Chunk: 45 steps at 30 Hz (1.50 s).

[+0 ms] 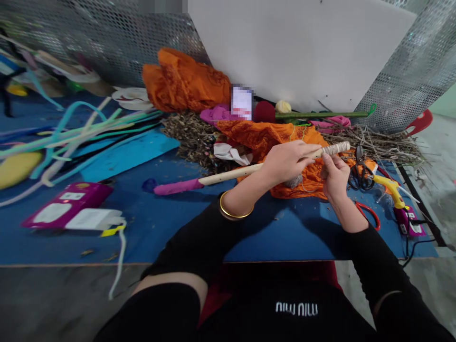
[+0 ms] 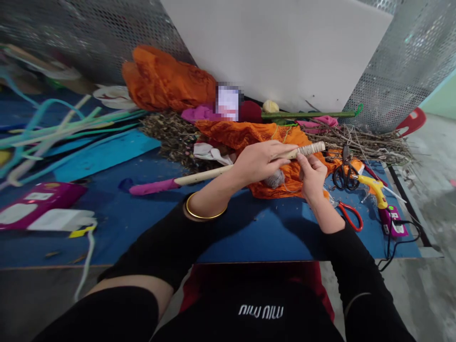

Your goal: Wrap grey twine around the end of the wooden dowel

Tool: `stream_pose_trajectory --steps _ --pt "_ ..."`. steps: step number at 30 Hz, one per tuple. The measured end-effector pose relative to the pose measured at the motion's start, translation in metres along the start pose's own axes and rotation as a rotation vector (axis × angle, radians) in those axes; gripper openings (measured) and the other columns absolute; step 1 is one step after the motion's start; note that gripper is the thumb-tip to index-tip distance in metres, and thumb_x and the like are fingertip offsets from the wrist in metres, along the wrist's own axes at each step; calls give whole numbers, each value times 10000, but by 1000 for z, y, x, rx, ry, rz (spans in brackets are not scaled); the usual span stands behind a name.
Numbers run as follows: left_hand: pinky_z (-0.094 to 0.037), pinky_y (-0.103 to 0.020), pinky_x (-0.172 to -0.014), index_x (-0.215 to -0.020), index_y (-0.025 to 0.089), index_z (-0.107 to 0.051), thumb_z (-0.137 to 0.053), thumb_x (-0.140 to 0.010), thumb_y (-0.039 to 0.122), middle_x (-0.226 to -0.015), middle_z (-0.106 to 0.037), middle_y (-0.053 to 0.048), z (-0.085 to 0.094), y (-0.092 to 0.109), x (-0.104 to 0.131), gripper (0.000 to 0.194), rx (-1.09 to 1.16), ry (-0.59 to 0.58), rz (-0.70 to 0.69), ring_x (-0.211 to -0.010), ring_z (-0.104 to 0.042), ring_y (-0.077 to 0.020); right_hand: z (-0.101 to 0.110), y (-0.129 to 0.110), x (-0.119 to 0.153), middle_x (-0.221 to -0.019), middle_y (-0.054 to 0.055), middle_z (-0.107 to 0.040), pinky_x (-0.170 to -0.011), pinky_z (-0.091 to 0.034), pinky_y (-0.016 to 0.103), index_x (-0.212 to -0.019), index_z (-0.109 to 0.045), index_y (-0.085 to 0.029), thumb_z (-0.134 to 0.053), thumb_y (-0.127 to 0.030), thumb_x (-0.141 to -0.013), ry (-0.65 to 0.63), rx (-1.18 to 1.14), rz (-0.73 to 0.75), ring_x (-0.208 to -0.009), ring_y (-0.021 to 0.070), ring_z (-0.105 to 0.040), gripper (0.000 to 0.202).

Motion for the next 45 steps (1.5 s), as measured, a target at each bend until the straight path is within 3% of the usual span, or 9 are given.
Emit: stream_pose_trajectory --steps 4,8,12,15,23,28,35,42,45 --pt "-522 -312 -1058 -1466 245 -631 -530 -1006 207 -1373 -735 -59 1 -2 -1 472 96 22 -18 -1219 -698 -208 5 -6 -3 -479 -111 -335 -398 -259 225 -625 -509 -233 -808 -568 -755 -5 128 127 -420 52 -284 467" --pt "-530 -333 -995 -1415 185 -665 -542 -997 243 -1313 -757 -89 10 -3 0 439 117 111 58 -1159 -710 -240 6 -25 3 -672 -15 -633 -631 -493 262 -792 -699 -211 -674 -473 -896 -24 442 444 -659 126 -572 283" --pt "-512 -306 -806 -1240 165 -744 -547 -996 285 -1091 -798 -81 16 -3 1 336 102 88 130 -930 -719 -217 3 -33 8 -675 -11 -645 -641 -475 263 -824 -712 -200 -577 -378 -969 -150 651 593 -626 121 -547 267" --pt "-490 -309 -789 -1144 183 -758 -518 -1007 283 -1034 -784 -67 14 -1 1 294 30 76 139 -917 -700 -217 2 -35 7 -626 -22 -593 -599 -437 261 -841 -715 -194 -563 -375 -981 -201 726 637 -577 118 -505 275" --pt "-460 -330 -703 -1226 218 -717 -427 -1044 310 -1084 -759 -87 -1 -1 0 355 -219 -81 141 -967 -703 -266 4 -41 -4 -719 9 -670 -639 -419 274 -880 -727 -213 -590 -302 -950 -366 911 562 -637 143 -551 178" --pt "-437 -325 -653 -1193 218 -723 -453 -1022 288 -1045 -755 -87 -1 -1 1 327 -276 -108 119 -912 -704 -258 7 -54 -3 -822 33 -711 -701 -435 284 -872 -746 -229 -600 -283 -965 -330 992 693 -739 162 -602 182" --pt "-417 -334 -653 -1101 200 -745 -476 -1005 272 -1000 -753 -90 -5 9 2 294 -335 -208 69 -896 -707 -261 8 -56 -2 -743 14 -629 -652 -397 289 -857 -769 -231 -645 -314 -964 -310 1022 770 -681 150 -548 184" --pt "-316 -318 -593 -1113 242 -776 -509 -976 275 -982 -761 -60 -1 14 5 302 -379 -308 -18 -838 -696 -233 13 -53 -17 -676 -27 -553 -634 -357 280 -745 -767 -224 -761 -262 -844 -294 930 577 -640 116 -474 107" --pt "-291 -311 -580 -1087 278 -797 -528 -962 325 -932 -765 -42 1 13 6 301 -359 -305 -69 -817 -689 -224 17 -44 -26 -583 -47 -515 -587 -322 271 -625 -721 -200 -808 -279 -766 -360 739 346 -589 96 -423 184"
Point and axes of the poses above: each hand's wrist, its own x-axis away from the middle knuckle, its own z-axis out of the back of the hand, y = z × x, the point moved 6 cm from there along -x, towards the middle knuckle
